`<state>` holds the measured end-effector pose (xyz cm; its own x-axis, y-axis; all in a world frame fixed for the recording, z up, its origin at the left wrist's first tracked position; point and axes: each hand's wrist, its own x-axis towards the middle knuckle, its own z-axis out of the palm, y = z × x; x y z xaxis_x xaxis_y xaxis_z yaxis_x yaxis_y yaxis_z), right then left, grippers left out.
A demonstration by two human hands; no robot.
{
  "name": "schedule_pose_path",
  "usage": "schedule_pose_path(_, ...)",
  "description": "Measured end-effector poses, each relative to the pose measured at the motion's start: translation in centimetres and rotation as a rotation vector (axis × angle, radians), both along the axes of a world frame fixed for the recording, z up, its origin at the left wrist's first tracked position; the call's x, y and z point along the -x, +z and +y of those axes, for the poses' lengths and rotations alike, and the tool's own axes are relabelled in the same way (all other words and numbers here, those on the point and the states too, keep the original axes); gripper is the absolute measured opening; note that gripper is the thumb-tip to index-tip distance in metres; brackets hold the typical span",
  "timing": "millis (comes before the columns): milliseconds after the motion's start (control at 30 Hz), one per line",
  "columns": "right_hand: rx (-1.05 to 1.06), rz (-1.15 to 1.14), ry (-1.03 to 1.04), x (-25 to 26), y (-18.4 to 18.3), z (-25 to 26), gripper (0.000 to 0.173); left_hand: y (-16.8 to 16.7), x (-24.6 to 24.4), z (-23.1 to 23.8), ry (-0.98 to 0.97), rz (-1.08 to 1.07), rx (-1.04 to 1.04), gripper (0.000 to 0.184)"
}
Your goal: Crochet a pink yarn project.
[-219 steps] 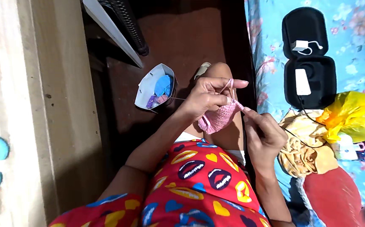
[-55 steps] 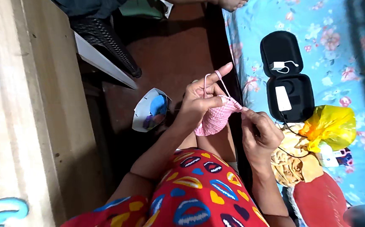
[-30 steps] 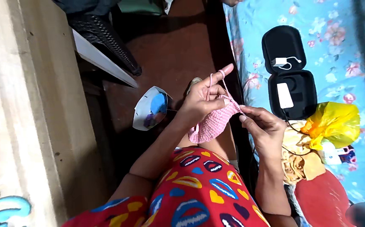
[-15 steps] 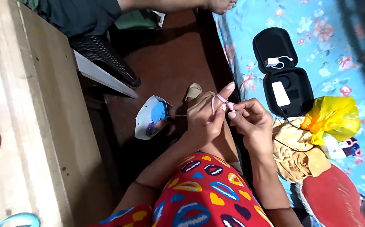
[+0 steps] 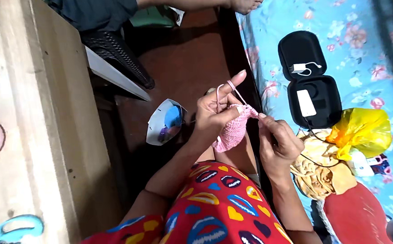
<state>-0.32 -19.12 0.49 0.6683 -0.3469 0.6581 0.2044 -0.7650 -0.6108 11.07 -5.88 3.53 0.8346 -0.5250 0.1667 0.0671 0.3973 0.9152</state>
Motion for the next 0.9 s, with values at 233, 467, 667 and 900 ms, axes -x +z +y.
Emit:
schedule_pose_path(233,-0.089,0.073,0.139,0.5,0.2,-1.1,0.019,-0.4,-1.7,0.4,-0.189,0.216,0.039,0.063)
schedule_pose_path(467,-0.57,0.149,0.287,0.8,0.7,-1.6,0.024,-0.4,-1.9,0.2,-0.277,0.261,0.055,0.061)
schedule_pose_path(667,-0.568,0.201,0.241,0.6,0.6,-1.5,0.024,-0.2,-1.6,0.1,-0.222,0.048,-0.097,0.077)
schedule_pose_path(900,-0.725,0.248,0.245,0.2,0.9,-0.8,0.023,-0.1,0.3,-0.9,0.114,-0.306,-0.224,0.063)
